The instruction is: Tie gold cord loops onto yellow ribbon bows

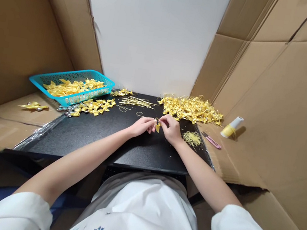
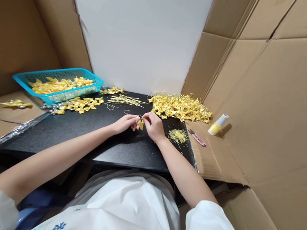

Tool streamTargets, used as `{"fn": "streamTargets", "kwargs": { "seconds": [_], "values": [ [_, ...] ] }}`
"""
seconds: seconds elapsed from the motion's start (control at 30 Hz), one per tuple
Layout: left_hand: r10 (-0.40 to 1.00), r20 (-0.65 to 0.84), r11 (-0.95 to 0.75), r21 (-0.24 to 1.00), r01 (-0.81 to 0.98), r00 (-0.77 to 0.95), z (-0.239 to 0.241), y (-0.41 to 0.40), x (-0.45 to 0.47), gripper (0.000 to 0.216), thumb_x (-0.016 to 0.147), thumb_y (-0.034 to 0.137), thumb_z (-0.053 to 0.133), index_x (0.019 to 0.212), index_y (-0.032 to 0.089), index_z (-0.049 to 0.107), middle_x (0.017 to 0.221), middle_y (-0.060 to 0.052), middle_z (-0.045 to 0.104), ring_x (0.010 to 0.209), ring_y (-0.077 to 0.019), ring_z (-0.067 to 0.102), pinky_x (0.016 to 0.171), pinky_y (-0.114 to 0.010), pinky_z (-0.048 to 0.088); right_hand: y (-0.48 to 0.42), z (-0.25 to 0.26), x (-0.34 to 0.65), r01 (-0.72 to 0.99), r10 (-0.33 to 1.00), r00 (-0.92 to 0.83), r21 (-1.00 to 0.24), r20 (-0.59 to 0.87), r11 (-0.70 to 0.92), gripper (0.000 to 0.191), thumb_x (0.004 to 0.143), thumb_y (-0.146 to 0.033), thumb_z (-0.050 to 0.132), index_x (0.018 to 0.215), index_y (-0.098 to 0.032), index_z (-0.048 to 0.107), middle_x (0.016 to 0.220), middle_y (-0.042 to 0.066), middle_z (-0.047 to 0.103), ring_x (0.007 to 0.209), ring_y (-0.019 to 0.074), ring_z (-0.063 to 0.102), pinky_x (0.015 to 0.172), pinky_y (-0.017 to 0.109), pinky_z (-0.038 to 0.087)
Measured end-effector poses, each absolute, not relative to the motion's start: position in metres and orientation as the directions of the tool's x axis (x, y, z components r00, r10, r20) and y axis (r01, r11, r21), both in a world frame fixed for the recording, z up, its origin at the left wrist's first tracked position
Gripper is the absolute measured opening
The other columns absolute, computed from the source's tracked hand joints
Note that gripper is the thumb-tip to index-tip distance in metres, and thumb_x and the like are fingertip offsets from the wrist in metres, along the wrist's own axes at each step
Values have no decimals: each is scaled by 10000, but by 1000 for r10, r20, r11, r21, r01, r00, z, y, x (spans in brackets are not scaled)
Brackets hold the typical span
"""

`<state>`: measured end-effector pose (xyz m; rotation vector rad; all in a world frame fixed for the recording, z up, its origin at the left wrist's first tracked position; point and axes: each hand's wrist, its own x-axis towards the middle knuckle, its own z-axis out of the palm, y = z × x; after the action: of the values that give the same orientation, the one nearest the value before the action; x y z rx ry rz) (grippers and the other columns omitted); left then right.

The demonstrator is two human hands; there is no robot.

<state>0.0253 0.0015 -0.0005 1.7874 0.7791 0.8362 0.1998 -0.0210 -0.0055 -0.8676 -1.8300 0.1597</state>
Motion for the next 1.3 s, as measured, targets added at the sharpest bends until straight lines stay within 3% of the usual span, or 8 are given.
{"fn": "streamTargets", "kwargs": {
  "seconds": [0.13, 0.33, 0.47, 0.6, 0.77, 0.9, 1.03, 1.3],
  "values": [
    [732, 269, -460, 873, 163, 626, 0, -3, 26, 332, 827, 436, 547, 671, 145, 580, 631, -8, 605, 537, -92, 502, 582, -231, 431, -24, -6, 197, 458, 594, -138, -481, 792, 748, 125, 879, -250, 548, 763, -218, 580, 732, 19, 612, 660, 159, 550, 653, 300, 442],
    [713, 422, -649, 700, 299, 560, 1, -4, 22, 290, 867, 408, 495, 721, 161, 540, 625, 2, 594, 549, -105, 502, 562, -227, 394, -30, 2, 199, 492, 611, -52, -512, 790, 704, 132, 893, -271, 499, 783, -224, 553, 755, 20, 607, 707, 166, 561, 669, 303, 450],
    [647, 538, -759, 516, 397, 540, 3, -4, 20, 262, 871, 349, 466, 679, 173, 499, 587, 22, 525, 542, -101, 438, 554, -223, 351, -34, 6, 205, 628, 555, -237, -310, 797, 714, 82, 828, -215, 511, 751, -214, 541, 743, 29, 593, 753, 187, 534, 727, 328, 415],
    [623, 531, -780, 364, 509, 574, 4, -4, 19, 164, 840, 267, 479, 701, 184, 506, 626, 12, 549, 568, -116, 471, 562, -231, 344, -36, 9, 205, 748, 555, -374, -112, 744, 654, 70, 810, -243, 548, 790, -193, 592, 786, 50, 636, 805, 210, 530, 773, 351, 353],
    [542, 536, -803, 105, 587, 647, 6, -6, 20, 164, 837, 231, 497, 679, 190, 511, 652, -13, 582, 629, -150, 535, 598, -262, 354, -37, 9, 201, 820, 615, -410, -22, 674, 572, 133, 853, -279, 544, 844, -184, 637, 854, 64, 689, 850, 225, 531, 806, 369, 297],
    [526, 519, -778, -27, 628, 674, 7, -7, 22, 180, 841, 223, 527, 664, 189, 525, 650, -22, 594, 638, -163, 549, 609, -284, 349, -36, 8, 198, 841, 687, -390, -67, 613, 537, 115, 847, -243, 568, 814, -181, 660, 793, 57, 696, 832, 218, 539, 812, 375, 282],
    [544, 522, -751, -45, 658, 657, 6, -6, 22, 196, 858, 238, 533, 669, 187, 533, 656, -27, 597, 646, -168, 548, 614, -288, 347, -36, 6, 195, 837, 729, -315, -184, 608, 515, 128, 852, -210, 569, 786, -189, 676, 764, 48, 705, 832, 216, 562, 823, 379, 301],
    [575, 541, -749, 46, 661, 613, 5, -4, 22, 163, 857, 208, 506, 697, 188, 530, 667, -15, 587, 638, -152, 534, 605, -265, 343, -25, -5, 191, 609, 853, -42, -664, 520, 434, 82, 781, -208, 583, 735, -189, 649, 685, 14, 657, 653, 159, 549, 663, 297, 409]
  ]
}}
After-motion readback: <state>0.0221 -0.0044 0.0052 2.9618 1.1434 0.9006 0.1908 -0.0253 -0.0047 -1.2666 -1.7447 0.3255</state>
